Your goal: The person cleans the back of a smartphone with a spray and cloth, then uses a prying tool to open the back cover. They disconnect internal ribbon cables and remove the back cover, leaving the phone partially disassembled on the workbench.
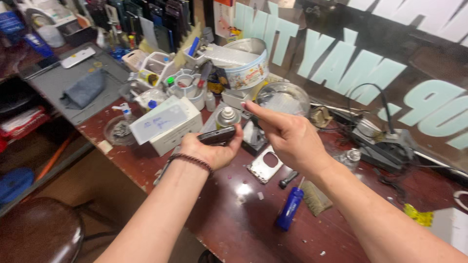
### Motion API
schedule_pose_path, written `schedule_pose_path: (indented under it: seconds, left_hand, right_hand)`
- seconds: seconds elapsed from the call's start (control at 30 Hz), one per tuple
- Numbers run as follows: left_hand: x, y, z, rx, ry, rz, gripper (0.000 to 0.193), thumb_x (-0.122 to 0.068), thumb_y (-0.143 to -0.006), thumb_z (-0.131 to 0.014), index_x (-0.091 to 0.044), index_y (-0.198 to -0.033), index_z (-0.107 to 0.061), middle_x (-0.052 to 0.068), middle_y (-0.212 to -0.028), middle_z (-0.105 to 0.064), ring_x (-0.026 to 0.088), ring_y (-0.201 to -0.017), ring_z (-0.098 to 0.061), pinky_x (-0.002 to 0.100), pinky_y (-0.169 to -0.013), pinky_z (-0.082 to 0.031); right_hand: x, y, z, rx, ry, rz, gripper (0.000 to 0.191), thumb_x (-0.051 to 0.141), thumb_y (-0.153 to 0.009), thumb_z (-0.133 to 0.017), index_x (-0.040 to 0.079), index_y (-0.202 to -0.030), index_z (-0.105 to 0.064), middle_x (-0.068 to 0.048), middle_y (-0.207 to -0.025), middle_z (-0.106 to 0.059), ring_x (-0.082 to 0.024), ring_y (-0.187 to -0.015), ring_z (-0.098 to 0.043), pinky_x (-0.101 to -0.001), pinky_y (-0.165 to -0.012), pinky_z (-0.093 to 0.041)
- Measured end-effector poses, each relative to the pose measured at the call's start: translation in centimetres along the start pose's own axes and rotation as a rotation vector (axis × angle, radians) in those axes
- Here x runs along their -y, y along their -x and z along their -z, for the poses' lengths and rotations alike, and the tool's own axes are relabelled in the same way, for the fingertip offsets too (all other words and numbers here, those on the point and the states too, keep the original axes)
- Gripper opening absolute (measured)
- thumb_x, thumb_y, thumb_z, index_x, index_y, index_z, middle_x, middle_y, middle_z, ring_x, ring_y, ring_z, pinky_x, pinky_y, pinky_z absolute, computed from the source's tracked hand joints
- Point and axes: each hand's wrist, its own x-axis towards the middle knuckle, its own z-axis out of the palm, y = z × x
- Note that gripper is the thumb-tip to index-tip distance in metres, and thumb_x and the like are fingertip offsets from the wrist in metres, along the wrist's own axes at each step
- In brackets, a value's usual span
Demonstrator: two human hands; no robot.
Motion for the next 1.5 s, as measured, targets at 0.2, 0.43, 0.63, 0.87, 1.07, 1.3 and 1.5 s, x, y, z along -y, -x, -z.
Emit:
schedule_pose_path:
  seconds: [0.2, 0.43, 0.63, 0.87, 1.07, 1.3, 1.5]
  left_hand:
    - [0.3, 0.6, -0.5, -0.067, -0.026, -0.075, 0.063, -0.044, -0.105, -0.022, -0.002, -0.123, -0.066, 0.018, -0.110, -0.072, 0.033, -0.096, -0.072, 0.050, -0.075, -0.062]
    - [0.6, 0.4, -0.3, -0.054, -0.013, -0.023, 0.060, -0.045, -0.105, -0.027, -0.001, -0.126, -0.062, 0.020, -0.108, -0.071, 0.033, -0.090, -0.071, 0.048, -0.072, -0.062]
    - [0.1, 0.6, 0.4, -0.044, -0.040, -0.048, 0.061, -0.039, -0.106, -0.023, 0.002, -0.125, -0.062, 0.023, -0.106, -0.071, 0.036, -0.088, -0.072, 0.048, -0.070, -0.062]
    - [0.0, 1.4, 0.1, -0.004, 0.005, -0.030, 0.063, -0.044, -0.104, -0.023, 0.002, -0.124, -0.062, 0.021, -0.110, -0.071, 0.034, -0.089, -0.070, 0.046, -0.068, -0.061]
    - [-0.8, 2.1, -0.3, -0.017, 0.025, -0.025, 0.059, -0.042, -0.106, -0.028, 0.002, -0.125, -0.061, 0.024, -0.110, -0.070, 0.036, -0.090, -0.070, 0.048, -0.070, -0.062]
    - [-1.5, 2.3, 0.0, 0.060, 0.017, -0.060, 0.055, -0.037, -0.106, -0.028, 0.000, -0.123, -0.064, 0.023, -0.112, -0.071, 0.037, -0.093, -0.072, 0.051, -0.071, -0.063]
    - [-2.8, 2.5, 0.0, 0.007, -0.004, -0.161, 0.049, -0.042, -0.104, -0.037, -0.004, -0.122, -0.063, 0.022, -0.114, -0.068, 0.036, -0.097, -0.068, 0.049, -0.074, -0.062]
  right_hand:
    - [1.8, -0.3, 0.5, -0.003, -0.061, 0.288, 0.071, -0.006, -0.083, -0.060, 0.027, -0.147, -0.059, -0.011, -0.094, -0.069, -0.018, -0.077, -0.067, -0.0306, -0.077, -0.055]
    - [2.6, -0.1, 0.6, -0.073, -0.070, 0.361, 0.064, -0.003, -0.084, -0.065, 0.026, -0.141, -0.062, -0.008, -0.106, -0.076, -0.019, -0.091, -0.073, -0.0326, -0.079, -0.056]
    - [4.4, -0.2, 0.4, 0.074, 0.044, 0.109, 0.072, 0.000, -0.081, -0.062, 0.037, -0.143, -0.061, -0.012, -0.090, -0.071, -0.024, -0.078, -0.070, -0.0373, -0.075, -0.057]
    - [-1.6, -2.0, 1.6, -0.056, 0.046, -0.141, 0.051, 0.009, -0.097, -0.058, 0.034, -0.141, -0.063, -0.006, -0.081, -0.069, -0.016, -0.069, -0.063, -0.0319, -0.069, -0.052]
    - [-5.2, -3.5, -0.6, -0.021, -0.261, -0.209, 0.048, 0.015, -0.103, -0.054, 0.021, -0.150, -0.054, 0.000, -0.076, -0.063, -0.008, -0.067, -0.057, -0.0287, -0.062, -0.050]
    - [-4.5, -6.0, -2.3, 0.112, -0.026, -0.205, 0.048, 0.024, -0.102, -0.052, 0.017, -0.150, -0.049, -0.013, -0.075, -0.070, -0.022, -0.066, -0.067, -0.0375, -0.065, -0.053]
    - [-4.8, -7.2, -4.6, 0.137, 0.224, 0.089, 0.043, 0.029, -0.102, -0.053, 0.014, -0.143, -0.056, -0.023, -0.096, -0.073, -0.043, -0.089, -0.068, -0.0523, -0.075, -0.053]
